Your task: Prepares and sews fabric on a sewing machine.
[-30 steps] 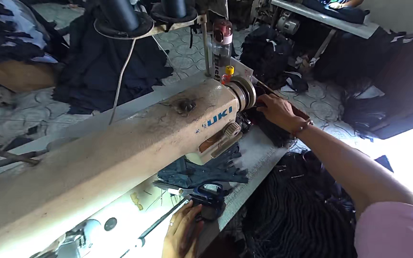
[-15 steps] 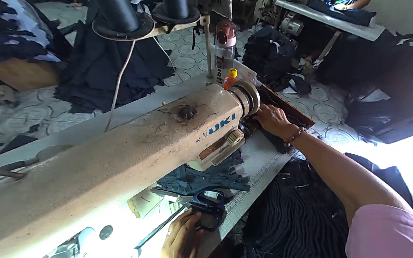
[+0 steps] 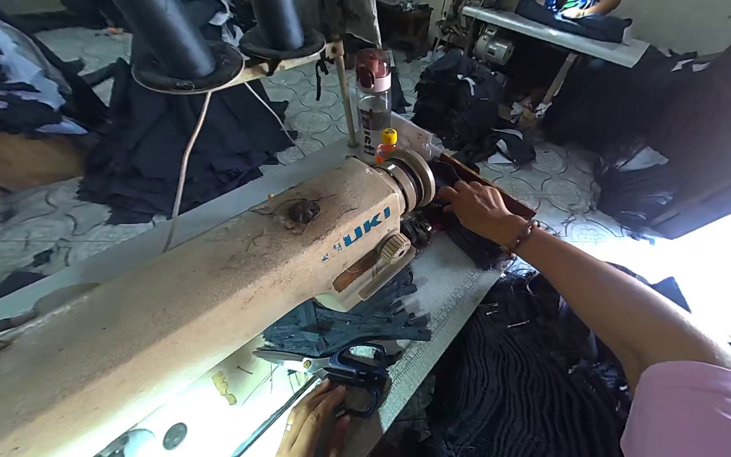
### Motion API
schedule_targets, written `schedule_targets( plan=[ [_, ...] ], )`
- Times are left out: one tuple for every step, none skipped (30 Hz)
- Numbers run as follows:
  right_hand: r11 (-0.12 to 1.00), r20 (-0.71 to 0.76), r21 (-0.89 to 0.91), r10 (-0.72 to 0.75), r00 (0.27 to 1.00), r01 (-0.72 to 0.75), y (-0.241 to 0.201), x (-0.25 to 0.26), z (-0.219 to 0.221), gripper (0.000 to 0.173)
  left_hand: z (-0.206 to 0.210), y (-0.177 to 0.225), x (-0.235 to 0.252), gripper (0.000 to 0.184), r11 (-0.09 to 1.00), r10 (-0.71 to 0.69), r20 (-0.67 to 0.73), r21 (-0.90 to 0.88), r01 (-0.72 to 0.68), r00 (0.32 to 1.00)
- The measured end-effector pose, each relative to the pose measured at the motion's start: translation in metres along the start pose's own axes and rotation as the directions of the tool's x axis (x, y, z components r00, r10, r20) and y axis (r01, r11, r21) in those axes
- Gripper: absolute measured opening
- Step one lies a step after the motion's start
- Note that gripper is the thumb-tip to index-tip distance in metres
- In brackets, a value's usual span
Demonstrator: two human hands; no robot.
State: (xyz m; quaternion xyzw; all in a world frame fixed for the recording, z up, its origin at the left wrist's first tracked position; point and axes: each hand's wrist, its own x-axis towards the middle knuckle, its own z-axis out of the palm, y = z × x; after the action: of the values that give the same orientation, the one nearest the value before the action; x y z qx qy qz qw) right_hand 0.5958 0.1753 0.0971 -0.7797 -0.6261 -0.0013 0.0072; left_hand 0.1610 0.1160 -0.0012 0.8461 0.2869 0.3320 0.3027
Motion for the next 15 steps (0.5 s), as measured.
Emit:
schedule_targets(
  plan=[
    [1.000, 0.019, -0.013, -0.015, 1.000, 0.016, -0.005, 0.002, 0.001, 0.031, 0.000, 0.000, 0.000, 0.028, 1.000, 0.000, -0.001, 0.003, 0.000, 1.000],
    [0.999, 0.030, -0.020, -0.030, 0.999, 0.030, -0.009, 0.005, 0.003, 0.031, 0.000, 0.001, 0.000, 0.028, 1.000, -0.002, -0.001, 0.008, 0.002, 1.000],
    [0.998, 0.024, -0.020, -0.051, 0.998, 0.051, -0.012, 0.008, 0.006, 0.030, 0.000, 0.001, 0.000, 0.028, 1.000, -0.005, 0.001, 0.012, 0.005, 1.000],
    [0.997, 0.012, -0.009, -0.073, 0.997, 0.073, -0.015, 0.010, 0.009, 0.029, 0.000, 0.001, 0.000, 0.029, 1.000, -0.008, 0.003, 0.017, 0.008, 1.000],
    [0.996, -0.004, 0.009, -0.093, 0.996, 0.093, -0.017, 0.013, 0.012, 0.029, 0.000, 0.001, 0.000, 0.029, 1.000, -0.011, 0.001, 0.019, 0.011, 1.000],
    [0.993, -0.018, 0.032, -0.114, 0.993, 0.114, -0.018, 0.015, 0.014, 0.029, 0.000, 0.001, 0.000, 0.029, 1.000, -0.013, -0.001, 0.020, 0.013, 1.000],
    [0.989, -0.037, 0.048, -0.135, 0.990, 0.137, -0.017, 0.017, 0.016, 0.030, 0.001, 0.001, 0.000, 0.028, 1.000, -0.014, -0.005, 0.020, 0.014, 1.000],
    [0.986, -0.057, 0.054, -0.154, 0.986, 0.157, -0.015, 0.020, 0.019, 0.029, 0.001, 0.001, 0.000, 0.028, 1.000, -0.017, -0.007, 0.023, 0.017, 1.000],
    [0.985, -0.074, 0.058, -0.160, 0.984, 0.165, -0.012, 0.021, 0.021, 0.029, 0.001, 0.001, 0.000, 0.028, 0.999, -0.020, -0.010, 0.027, 0.021, 1.000],
    [0.985, -0.097, 0.071, -0.149, 0.984, 0.157, -0.010, 0.021, 0.020, 0.029, 0.000, 0.002, 0.000, 0.028, 0.999, -0.025, -0.013, 0.025, 0.026, 1.000],
    [0.987, -0.122, 0.090, -0.121, 0.985, 0.133, -0.008, 0.019, 0.018, 0.029, 0.000, 0.002, 0.000, 0.028, 0.999, -0.030, -0.014, 0.022, 0.031, 0.999],
    [0.988, -0.159, 0.118, -0.084, 0.984, 0.103, -0.006, 0.016, 0.015, 0.028, 0.001, 0.003, 0.000, 0.028, 0.999, -0.034, -0.015, 0.021, 0.034, 0.999],
    [0.986, -0.204, 0.153, -0.038, 0.978, 0.071, -0.003, 0.011, 0.011, 0.029, 0.001, 0.003, -0.001, 0.028, 0.999, -0.034, -0.015, 0.020, 0.034, 0.999],
    [0.981, -0.246, 0.188, 0.003, 0.969, 0.044, 0.000, 0.006, 0.007, 0.031, 0.001, 0.002, -0.001, 0.028, 0.999, -0.032, -0.015, 0.020, 0.032, 0.999],
    [0.976, -0.265, 0.218, 0.038, 0.963, 0.022, 0.003, -0.002, 0.000, 0.032, 0.001, 0.002, -0.001, 0.028, 0.999, -0.031, -0.013, 0.018, 0.031, 0.999]
  ],
)
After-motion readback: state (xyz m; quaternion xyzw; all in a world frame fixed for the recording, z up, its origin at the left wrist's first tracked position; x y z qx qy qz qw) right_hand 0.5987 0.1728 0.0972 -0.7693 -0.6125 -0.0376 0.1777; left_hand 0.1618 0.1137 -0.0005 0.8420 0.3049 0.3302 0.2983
